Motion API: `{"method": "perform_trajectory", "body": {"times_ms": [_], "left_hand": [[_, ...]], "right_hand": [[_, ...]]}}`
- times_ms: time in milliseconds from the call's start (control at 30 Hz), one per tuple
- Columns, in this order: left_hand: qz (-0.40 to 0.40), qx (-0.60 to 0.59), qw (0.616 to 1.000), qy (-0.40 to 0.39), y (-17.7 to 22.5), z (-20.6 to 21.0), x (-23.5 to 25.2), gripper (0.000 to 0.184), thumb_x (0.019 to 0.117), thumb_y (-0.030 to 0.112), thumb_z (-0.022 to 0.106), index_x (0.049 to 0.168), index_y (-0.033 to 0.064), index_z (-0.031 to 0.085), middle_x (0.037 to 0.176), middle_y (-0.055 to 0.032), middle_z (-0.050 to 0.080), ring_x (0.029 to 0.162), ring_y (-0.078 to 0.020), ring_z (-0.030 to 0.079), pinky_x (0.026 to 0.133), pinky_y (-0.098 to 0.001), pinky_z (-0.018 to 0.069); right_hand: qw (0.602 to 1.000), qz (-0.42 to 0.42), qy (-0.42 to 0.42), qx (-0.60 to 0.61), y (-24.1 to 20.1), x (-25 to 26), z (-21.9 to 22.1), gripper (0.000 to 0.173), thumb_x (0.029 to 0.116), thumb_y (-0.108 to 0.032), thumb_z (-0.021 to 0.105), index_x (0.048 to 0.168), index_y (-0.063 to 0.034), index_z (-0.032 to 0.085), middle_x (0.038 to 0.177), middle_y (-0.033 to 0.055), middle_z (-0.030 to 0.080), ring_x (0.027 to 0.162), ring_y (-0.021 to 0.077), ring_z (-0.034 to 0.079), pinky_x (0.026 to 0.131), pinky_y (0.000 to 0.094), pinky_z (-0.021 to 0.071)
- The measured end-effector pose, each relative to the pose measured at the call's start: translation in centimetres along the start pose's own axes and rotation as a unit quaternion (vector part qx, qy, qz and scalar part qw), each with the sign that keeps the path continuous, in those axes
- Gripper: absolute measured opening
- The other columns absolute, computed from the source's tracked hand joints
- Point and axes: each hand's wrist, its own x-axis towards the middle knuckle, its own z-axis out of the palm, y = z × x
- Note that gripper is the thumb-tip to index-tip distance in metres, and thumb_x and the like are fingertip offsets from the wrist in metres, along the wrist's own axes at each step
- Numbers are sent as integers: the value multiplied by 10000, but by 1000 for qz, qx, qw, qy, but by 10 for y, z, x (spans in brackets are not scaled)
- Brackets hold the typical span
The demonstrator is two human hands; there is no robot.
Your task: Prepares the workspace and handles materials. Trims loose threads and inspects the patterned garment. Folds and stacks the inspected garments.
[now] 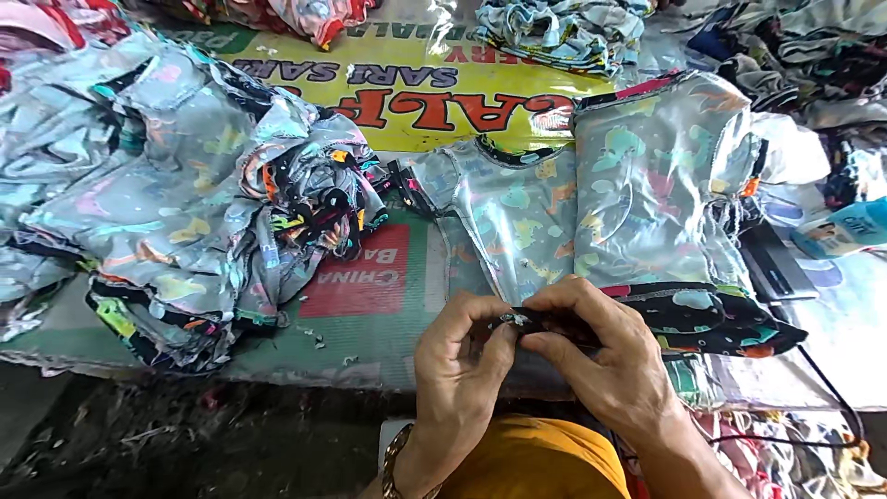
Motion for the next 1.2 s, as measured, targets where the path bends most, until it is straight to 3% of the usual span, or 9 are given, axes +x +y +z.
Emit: {"method": "perform_trajectory", "body": {"times_ms": [500, 667, 733, 833, 933, 1000, 1067, 1133, 1200], "left_hand": [[29, 87, 996, -5, -1, -5, -1, 99, 945, 43, 668, 1008, -20, 711, 943, -22, 688, 874, -40, 660, 771, -170, 569], [19, 21, 1000, -14, 1, -9, 1, 132, 1002, 93, 629, 1084, 30, 711, 1009, 15, 710, 921, -35, 676, 826, -193, 580], [21, 62, 997, -35, 4, -17, 4, 168, 1051, 176, 570, 1121, 81, 689, 1020, 38, 712, 930, -23, 672, 834, -196, 568], [70, 334, 931, -132, 9, -38, 22, 237, 1078, 203, 485, 1090, 71, 681, 969, 4, 700, 906, -43, 664, 809, -219, 558], [121, 554, 782, -258, 8, -43, 57, 173, 946, 143, 539, 927, 51, 685, 837, -99, 654, 800, -296, 666, 656, -476, 527], [88, 589, 748, -293, 10, -38, 89, 273, 947, 172, 581, 1127, -16, 663, 926, -174, 694, 853, -385, 693, 695, -582, 524], [56, 570, 768, -288, 16, -21, 128, 450, 1002, 206, 576, 1386, -22, 524, 1062, -207, 700, 902, -399, 706, 718, -611, 541], [72, 528, 800, -277, 19, 15, 161, 541, 1030, 274, 546, 1481, 2, 420, 1243, -200, 664, 1063, -362, 696, 841, -597, 553], [131, 464, 830, -281, 15, 62, 174, 582, 1015, 258, 584, 1510, 2, 414, 1360, -171, 624, 1196, -295, 649, 959, -515, 541]], "right_hand": [[999, -33, 23, 17, 6, 2, 6, 169, 1001, -153, 664, 1035, 1, 724, 949, 34, 726, 868, 19, 673, 773, 154, 561], [999, -25, -19, -26, 8, -1, 7, 362, 958, -322, 732, 1129, -14, 649, 937, 33, 693, 804, -9, 616, 704, 140, 513], [994, -50, -16, -94, 10, -2, 9, 197, 923, -185, 722, 1038, -35, 669, 851, 39, 696, 726, 31, 614, 642, 170, 493], [990, -76, 13, -117, 8, 0, 7, 114, 919, -128, 699, 980, -34, 678, 822, 40, 672, 722, 36, 601, 642, 159, 490], [985, -84, -4, -150, -2, 5, 10, 119, 905, -153, 693, 980, -60, 698, 803, 42, 645, 672, 105, 602, 553, 249, 479], [980, -109, 5, -168, -9, 7, 11, 126, 877, -144, 692, 975, -65, 693, 785, 48, 643, 630, 134, 604, 502, 280, 459], [978, -130, 84, -138, -11, 3, 3, 119, 895, -147, 696, 970, -55, 679, 785, 46, 654, 652, 98, 604, 542, 231, 479], [968, -139, 193, -83, -10, -6, -12, 129, 931, -143, 712, 1002, -64, 639, 842, 22, 652, 742, 31, 615, 642, 153, 527], [950, -123, 282, -50, -9, -18, -32, 138, 965, -159, 689, 1081, -133, 619, 928, -64, 660, 809, -35, 626, 696, 110, 536]]}}
